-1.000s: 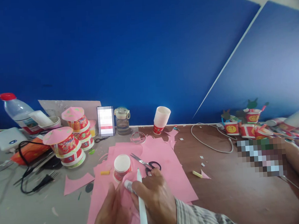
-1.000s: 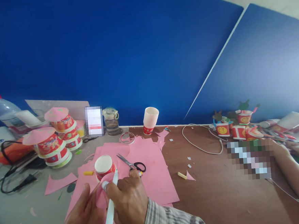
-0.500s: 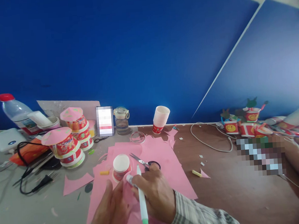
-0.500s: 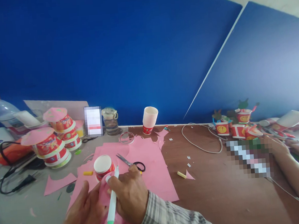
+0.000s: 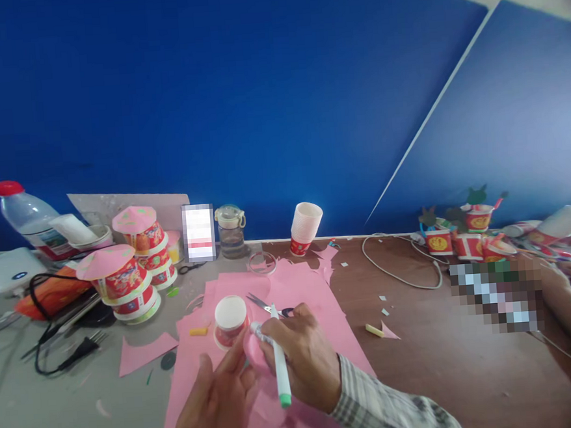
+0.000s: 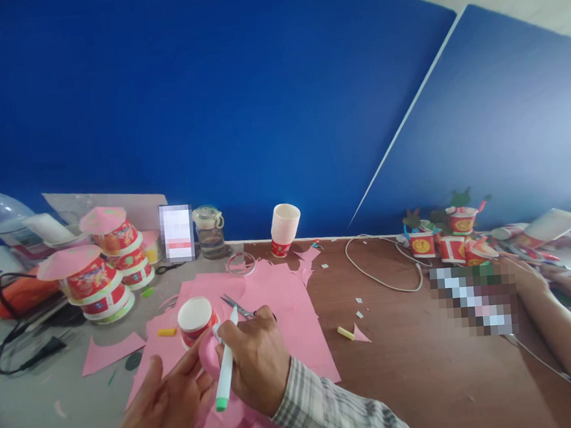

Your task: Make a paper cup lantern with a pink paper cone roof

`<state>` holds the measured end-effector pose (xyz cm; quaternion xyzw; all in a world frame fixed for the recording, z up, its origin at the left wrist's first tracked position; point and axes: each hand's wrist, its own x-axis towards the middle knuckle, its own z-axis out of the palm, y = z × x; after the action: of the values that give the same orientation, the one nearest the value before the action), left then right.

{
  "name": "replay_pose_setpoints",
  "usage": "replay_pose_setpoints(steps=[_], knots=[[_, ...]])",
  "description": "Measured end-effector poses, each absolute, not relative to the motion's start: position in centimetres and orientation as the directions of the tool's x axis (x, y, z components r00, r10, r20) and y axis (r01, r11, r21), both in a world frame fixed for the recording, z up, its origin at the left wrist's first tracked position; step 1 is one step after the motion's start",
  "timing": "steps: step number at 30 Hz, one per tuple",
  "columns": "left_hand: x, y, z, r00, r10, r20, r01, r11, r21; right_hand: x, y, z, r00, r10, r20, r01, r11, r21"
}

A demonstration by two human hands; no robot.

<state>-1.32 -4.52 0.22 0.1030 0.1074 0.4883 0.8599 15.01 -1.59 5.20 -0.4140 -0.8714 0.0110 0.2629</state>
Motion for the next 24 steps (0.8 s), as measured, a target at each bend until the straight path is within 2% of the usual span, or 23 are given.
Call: replay_pose_setpoints(steps=[4,9,11,14,18,22,24], knots=[[-1.5,-3.9,0.7,0.527,0.843,-0.110,-0.823,0.538,0.183,14.9,-2.3,5.8,-0.581,0.680,0.447,0.686,0.705,-0.180],[-1.0,-4.1,1.6,0.608,0.782,-0.135,-0.767,0.623,0.154,14.6,-3.1,6.4,-0.670,0.578,0.467,0.628,0.776,-0.059],[-0.9,-4.5,1.9,0.591,0.797,-0.128,-0.776,0.604,0.180,14.5,-3.2,6.5,-0.706,0.533,0.466,0.597,0.802,-0.011],[-0.8,-5.1,1.6,0.536,0.833,-0.141,-0.780,0.552,0.296,14.5,-3.1,6.6,-0.738,0.506,0.447,0.577,0.816,0.028],[-0.7,-5.2,0.6,0.389,0.880,-0.272,-0.761,0.474,0.444,14.6,-3.0,6.7,-0.734,0.518,0.439,0.583,0.813,0.016],[-0.2,-4.4,0.5,0.210,0.909,-0.359,-0.801,0.370,0.470,15.2,-2.8,7.1,-0.648,0.589,0.482,0.652,0.756,-0.048],[0.1,-3.9,1.0,0.195,0.908,-0.370,-0.817,0.359,0.451,15.4,-3.0,7.2,-0.587,0.627,0.513,0.684,0.722,-0.100]])
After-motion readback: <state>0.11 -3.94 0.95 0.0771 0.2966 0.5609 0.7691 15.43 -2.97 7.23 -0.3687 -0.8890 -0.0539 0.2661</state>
